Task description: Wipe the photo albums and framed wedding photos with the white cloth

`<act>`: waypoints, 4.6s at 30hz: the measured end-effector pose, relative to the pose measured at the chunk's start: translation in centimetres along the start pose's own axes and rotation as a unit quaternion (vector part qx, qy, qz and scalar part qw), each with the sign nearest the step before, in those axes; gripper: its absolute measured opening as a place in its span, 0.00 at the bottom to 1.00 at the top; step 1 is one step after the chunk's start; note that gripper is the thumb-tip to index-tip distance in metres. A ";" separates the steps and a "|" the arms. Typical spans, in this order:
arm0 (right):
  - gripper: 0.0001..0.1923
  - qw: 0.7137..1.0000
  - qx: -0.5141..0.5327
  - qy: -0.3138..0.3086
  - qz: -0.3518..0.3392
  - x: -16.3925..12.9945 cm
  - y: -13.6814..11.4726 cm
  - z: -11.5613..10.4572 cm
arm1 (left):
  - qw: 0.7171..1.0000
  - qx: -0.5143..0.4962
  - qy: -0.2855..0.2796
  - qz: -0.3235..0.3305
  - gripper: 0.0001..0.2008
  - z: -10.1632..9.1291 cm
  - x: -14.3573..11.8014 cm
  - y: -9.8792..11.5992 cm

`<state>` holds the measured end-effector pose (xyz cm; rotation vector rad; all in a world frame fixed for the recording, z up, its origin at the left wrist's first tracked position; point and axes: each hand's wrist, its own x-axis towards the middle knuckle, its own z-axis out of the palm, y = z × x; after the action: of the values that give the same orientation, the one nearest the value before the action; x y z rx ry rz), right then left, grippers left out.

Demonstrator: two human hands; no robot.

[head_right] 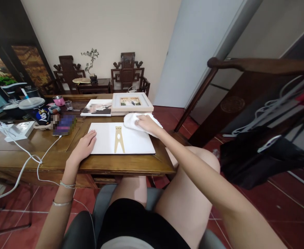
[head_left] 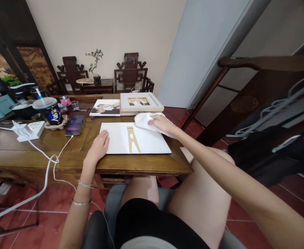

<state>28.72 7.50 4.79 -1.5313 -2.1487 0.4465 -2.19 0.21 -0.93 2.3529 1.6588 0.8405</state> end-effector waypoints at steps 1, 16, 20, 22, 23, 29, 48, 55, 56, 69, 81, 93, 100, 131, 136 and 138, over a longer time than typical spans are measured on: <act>0.06 1.000 -0.003 0.001 -0.008 -1.1 0.4 -0.1 | 1.000 0.001 0.000 0.000 0.21 0.0 0.0 0.0; 0.08 0.997 0.012 -0.056 -0.056 -5.2 -0.4 -0.4 | 1.000 0.005 -0.003 -0.005 0.22 -0.1 0.0 0.2; 0.07 0.999 -0.016 -0.012 -0.050 -0.7 -0.3 0.8 | 1.000 0.009 -0.007 0.000 0.22 -0.1 0.1 0.0; 0.08 0.998 -0.027 0.004 -0.049 0.4 -0.4 1.3 | 1.000 0.011 -0.006 0.000 0.22 -0.1 0.1 0.0; 0.08 0.998 -0.033 0.009 -0.048 0.6 -0.6 1.5 | 1.000 0.013 -0.005 0.000 0.23 -0.1 0.1 0.0; 0.09 0.998 -0.037 -0.006 -0.052 -4.9 -2.1 1.6 | 1.000 0.010 -0.009 -0.002 0.23 -0.2 0.1 0.3; 0.07 0.997 0.074 0.010 -0.024 0.1 0.8 1.3 | 1.000 0.016 -0.009 -0.010 0.22 -0.1 0.1 0.1; 0.07 0.997 0.058 0.042 -0.041 -0.6 0.5 2.1 | 1.000 0.012 -0.008 -0.003 0.22 -0.1 0.1 0.2; 0.07 0.997 0.058 0.035 -0.043 -1.7 0.3 2.0 | 1.000 0.013 -0.008 -0.003 0.22 -0.1 0.1 0.2; 0.08 0.984 0.119 -0.126 -0.047 -11.1 -0.7 -2.7 | 1.000 0.023 -0.009 -0.008 0.23 0.0 0.0 0.2; 0.06 0.983 0.179 0.031 0.028 1.5 1.0 0.9 | 1.000 0.009 -0.003 0.000 0.21 0.0 0.1 -0.1; 0.08 0.992 0.106 -0.060 -0.032 -8.5 -0.4 -0.5 | 1.000 0.012 -0.003 -0.007 0.22 0.0 0.0 0.1; 0.07 0.985 0.127 -0.114 -0.011 -11.2 -1.4 -2.3 | 1.000 0.021 -0.007 -0.008 0.22 0.0 0.0 0.3; 0.11 0.981 0.045 -0.108 -0.158 -8.9 -7.8 1.7 | 1.000 0.001 -0.017 -0.015 0.24 0.2 -0.1 -0.1; 0.08 0.986 -0.037 -0.047 -0.153 -2.9 -7.1 4.0 | 0.999 0.013 -0.027 -0.025 0.25 0.1 0.0 0.0; 0.08 0.987 -0.069 -0.038 -0.137 -1.0 -7.5 4.7 | 0.999 0.021 -0.027 -0.015 0.25 0.1 0.1 0.0</act>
<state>20.50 4.11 4.50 -1.2765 -2.4496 0.2690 -2.14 0.30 -1.03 2.3494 1.7020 0.7382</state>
